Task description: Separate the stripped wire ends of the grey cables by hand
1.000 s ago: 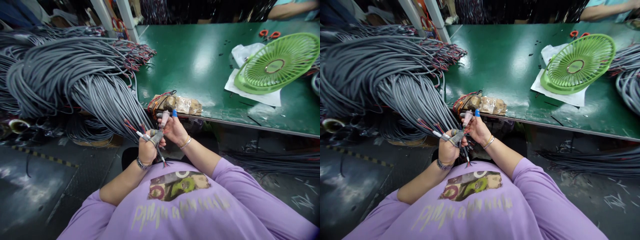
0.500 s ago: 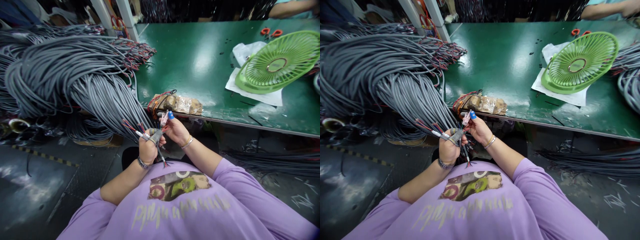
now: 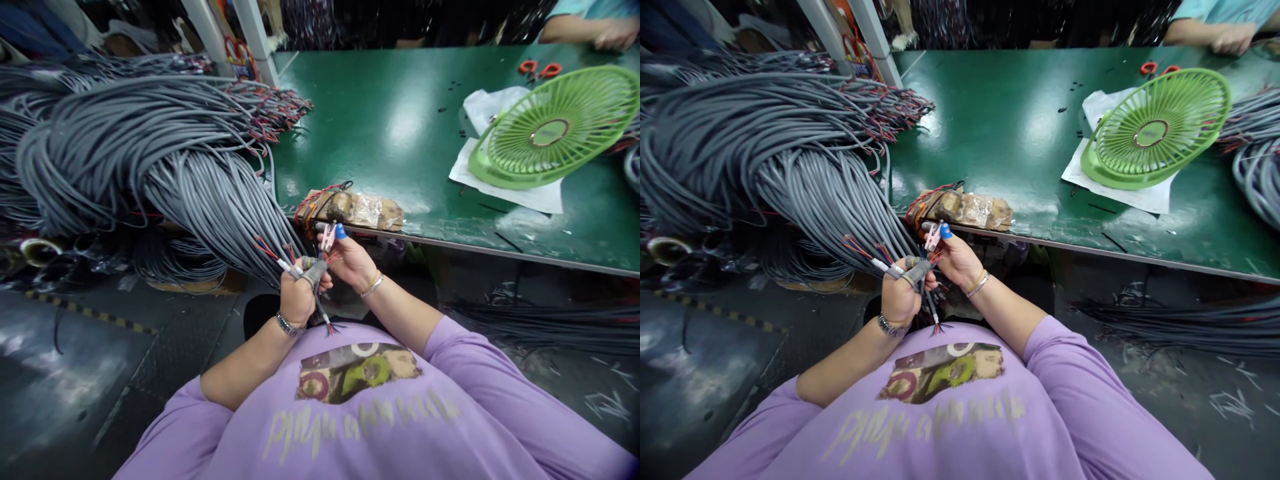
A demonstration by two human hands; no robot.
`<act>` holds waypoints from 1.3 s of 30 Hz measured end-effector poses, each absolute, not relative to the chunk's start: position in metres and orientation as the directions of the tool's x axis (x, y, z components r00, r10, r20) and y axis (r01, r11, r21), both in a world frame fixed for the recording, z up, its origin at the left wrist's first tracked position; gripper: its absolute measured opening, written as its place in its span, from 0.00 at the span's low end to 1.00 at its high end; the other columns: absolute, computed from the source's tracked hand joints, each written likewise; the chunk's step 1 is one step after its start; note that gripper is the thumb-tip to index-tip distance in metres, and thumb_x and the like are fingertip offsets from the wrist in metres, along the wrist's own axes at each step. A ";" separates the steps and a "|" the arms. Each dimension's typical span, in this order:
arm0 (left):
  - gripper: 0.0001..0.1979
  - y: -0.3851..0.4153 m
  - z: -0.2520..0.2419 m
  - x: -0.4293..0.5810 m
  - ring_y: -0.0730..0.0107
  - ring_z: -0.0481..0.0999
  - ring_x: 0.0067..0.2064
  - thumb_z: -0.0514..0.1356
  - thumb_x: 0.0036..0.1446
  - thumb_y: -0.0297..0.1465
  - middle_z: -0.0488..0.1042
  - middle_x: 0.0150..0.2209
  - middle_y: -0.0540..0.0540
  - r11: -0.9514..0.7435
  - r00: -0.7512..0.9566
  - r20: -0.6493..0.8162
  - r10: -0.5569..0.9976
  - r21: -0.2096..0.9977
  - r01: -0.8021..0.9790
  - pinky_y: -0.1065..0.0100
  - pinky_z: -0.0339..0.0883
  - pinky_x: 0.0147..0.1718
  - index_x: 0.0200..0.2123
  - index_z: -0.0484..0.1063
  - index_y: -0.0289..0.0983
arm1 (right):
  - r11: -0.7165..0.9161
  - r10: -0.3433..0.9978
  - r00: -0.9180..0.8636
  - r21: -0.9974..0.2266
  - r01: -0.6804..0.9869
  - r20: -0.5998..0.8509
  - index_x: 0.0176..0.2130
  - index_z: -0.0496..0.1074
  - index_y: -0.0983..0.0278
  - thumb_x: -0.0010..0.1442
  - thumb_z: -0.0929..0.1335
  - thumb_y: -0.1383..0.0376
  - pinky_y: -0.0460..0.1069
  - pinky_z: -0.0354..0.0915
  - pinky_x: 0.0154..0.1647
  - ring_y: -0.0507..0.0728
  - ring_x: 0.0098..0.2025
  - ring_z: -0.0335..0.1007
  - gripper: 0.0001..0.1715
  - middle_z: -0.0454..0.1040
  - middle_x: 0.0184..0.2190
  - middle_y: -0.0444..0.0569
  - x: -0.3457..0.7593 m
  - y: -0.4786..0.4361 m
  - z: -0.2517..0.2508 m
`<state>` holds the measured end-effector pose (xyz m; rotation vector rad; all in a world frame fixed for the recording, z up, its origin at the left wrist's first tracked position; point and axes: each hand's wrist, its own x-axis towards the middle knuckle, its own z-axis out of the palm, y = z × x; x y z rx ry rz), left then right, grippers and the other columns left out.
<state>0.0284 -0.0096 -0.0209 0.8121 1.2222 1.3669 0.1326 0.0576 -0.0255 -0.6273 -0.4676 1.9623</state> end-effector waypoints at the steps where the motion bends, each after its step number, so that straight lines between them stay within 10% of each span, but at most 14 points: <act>1: 0.13 -0.009 -0.021 0.028 0.77 0.71 0.17 0.68 0.45 0.36 0.72 0.18 0.52 0.111 -0.182 -0.163 0.970 0.957 -0.267 0.76 0.64 0.17 0.24 0.69 0.34 | -0.424 0.902 -0.378 -0.590 -0.687 -0.208 0.36 0.74 0.63 0.60 0.67 0.47 0.46 0.62 0.24 0.51 0.24 0.66 0.22 0.72 0.21 0.43 0.133 0.057 -0.026; 19: 0.12 -0.018 -0.018 0.023 0.75 0.71 0.18 0.68 0.45 0.36 0.73 0.18 0.51 0.064 -0.182 -0.122 0.976 0.952 -0.298 0.75 0.66 0.18 0.24 0.70 0.34 | -0.493 0.862 -0.477 -0.501 -0.711 -0.172 0.37 0.73 0.62 0.62 0.64 0.43 0.44 0.65 0.28 0.49 0.28 0.67 0.25 0.75 0.31 0.44 0.143 0.057 -0.040; 26: 0.13 -0.025 -0.041 0.009 0.75 0.74 0.20 0.68 0.49 0.38 0.75 0.21 0.50 0.060 -0.139 -0.086 0.987 0.982 -0.181 0.75 0.69 0.20 0.27 0.71 0.34 | -0.585 0.682 -0.699 -0.735 -0.343 -0.216 0.35 0.73 0.68 0.49 0.70 0.39 0.46 0.69 0.29 0.52 0.30 0.71 0.34 0.75 0.30 0.50 0.168 0.055 -0.042; 39: 0.10 -0.017 -0.032 0.004 0.73 0.72 0.19 0.71 0.40 0.32 0.73 0.18 0.51 0.086 0.052 -0.096 0.994 0.984 0.158 0.73 0.70 0.20 0.21 0.72 0.35 | 0.342 0.793 -0.553 -0.938 0.059 0.255 0.28 0.73 0.66 0.54 0.73 0.58 0.48 0.62 0.38 0.52 0.32 0.62 0.13 0.68 0.27 0.45 0.173 0.032 -0.016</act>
